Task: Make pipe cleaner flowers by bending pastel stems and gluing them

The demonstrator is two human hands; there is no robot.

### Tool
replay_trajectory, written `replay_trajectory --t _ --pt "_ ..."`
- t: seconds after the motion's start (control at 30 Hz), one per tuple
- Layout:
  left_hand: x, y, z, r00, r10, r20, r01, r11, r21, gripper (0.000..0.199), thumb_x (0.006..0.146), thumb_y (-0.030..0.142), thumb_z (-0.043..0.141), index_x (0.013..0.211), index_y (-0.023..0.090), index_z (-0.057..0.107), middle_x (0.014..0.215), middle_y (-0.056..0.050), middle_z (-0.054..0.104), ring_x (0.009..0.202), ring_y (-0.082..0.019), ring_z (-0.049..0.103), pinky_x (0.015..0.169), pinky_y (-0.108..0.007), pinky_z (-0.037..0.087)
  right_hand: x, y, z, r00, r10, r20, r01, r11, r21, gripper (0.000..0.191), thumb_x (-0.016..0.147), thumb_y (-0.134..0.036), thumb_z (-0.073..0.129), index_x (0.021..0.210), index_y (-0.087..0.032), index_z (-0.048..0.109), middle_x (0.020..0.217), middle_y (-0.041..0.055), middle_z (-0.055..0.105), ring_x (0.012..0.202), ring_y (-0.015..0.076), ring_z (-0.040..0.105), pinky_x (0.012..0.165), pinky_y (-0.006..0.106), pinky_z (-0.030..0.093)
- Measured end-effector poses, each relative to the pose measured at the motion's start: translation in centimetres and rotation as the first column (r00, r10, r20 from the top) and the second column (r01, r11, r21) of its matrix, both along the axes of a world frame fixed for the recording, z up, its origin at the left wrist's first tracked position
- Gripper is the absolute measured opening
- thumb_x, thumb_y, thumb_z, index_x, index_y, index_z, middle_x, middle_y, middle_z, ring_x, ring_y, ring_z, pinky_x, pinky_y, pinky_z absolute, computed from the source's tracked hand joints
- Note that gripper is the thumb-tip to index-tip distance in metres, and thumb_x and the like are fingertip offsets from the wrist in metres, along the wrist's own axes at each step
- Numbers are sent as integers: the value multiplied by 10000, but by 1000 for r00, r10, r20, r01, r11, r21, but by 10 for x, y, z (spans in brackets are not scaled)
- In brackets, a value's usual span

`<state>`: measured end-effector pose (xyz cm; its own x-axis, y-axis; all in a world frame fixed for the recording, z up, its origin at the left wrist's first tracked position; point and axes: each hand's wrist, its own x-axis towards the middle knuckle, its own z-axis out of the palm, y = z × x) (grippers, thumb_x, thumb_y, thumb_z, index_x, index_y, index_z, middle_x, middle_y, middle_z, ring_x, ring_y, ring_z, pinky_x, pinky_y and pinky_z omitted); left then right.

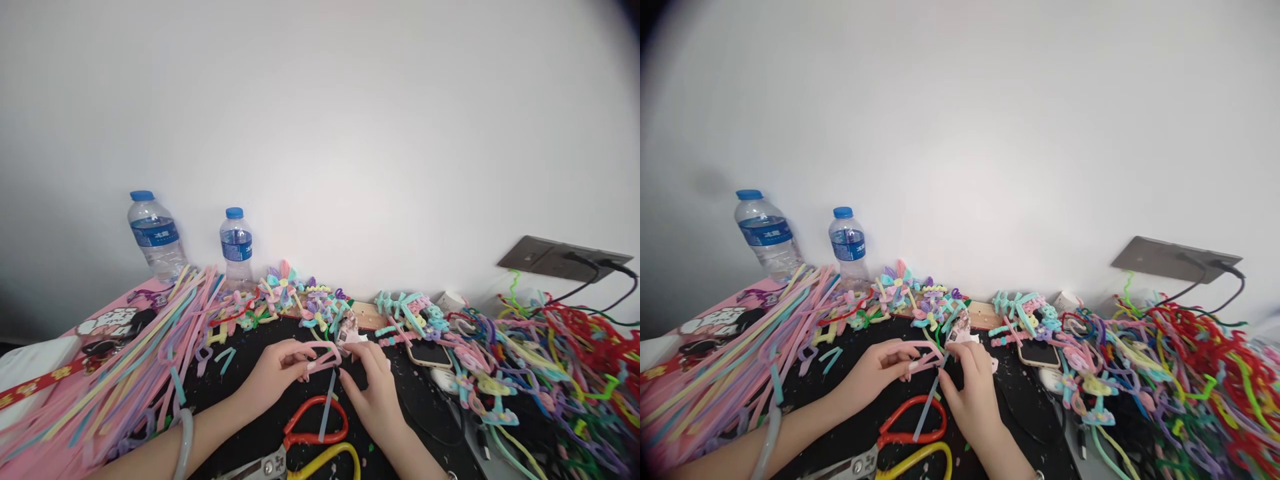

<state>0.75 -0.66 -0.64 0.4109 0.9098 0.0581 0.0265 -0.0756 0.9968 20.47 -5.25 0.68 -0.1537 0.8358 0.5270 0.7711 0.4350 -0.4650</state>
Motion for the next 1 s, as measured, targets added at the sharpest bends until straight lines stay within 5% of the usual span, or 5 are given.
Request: replay_trajectory --t 0.1,0.37,0.67,1.0 --pt "1 -3 0 997 -64 -32 65 996 61 166 721 191 585 839 132 685 657 0 568 565 -115 550 574 -237 458 -1 0 -5 1000 13 -12 -13 1000 -1 112 829 -179 490 922 -203 547 714 20 523 681 197 511 617 310 412" --pt "1 -2 -4 997 -57 -47 60 997 56 154 730 219 589 814 135 686 703 -8 549 577 -124 575 570 -239 464 -5 -1 -4 987 -34 -160 15 993 -118 99 836 -159 437 782 -187 515 634 -9 491 558 145 447 523 246 344" --pt "0 -4 4 993 -75 -93 80 995 60 194 740 164 550 850 160 710 680 4 526 582 -118 574 561 -214 445 -12 -1 -5 906 -54 -421 -39 977 -209 73 852 -208 430 796 -190 474 633 -24 459 551 132 420 507 231 329" --pt "0 -5 3 986 -84 -146 95 993 68 220 746 188 547 875 193 725 645 1 549 579 -125 563 568 -216 433 -11 -1 -8 862 -70 -501 -53 973 -227 57 847 -224 423 815 -193 458 614 -43 415 528 124 395 501 233 327"
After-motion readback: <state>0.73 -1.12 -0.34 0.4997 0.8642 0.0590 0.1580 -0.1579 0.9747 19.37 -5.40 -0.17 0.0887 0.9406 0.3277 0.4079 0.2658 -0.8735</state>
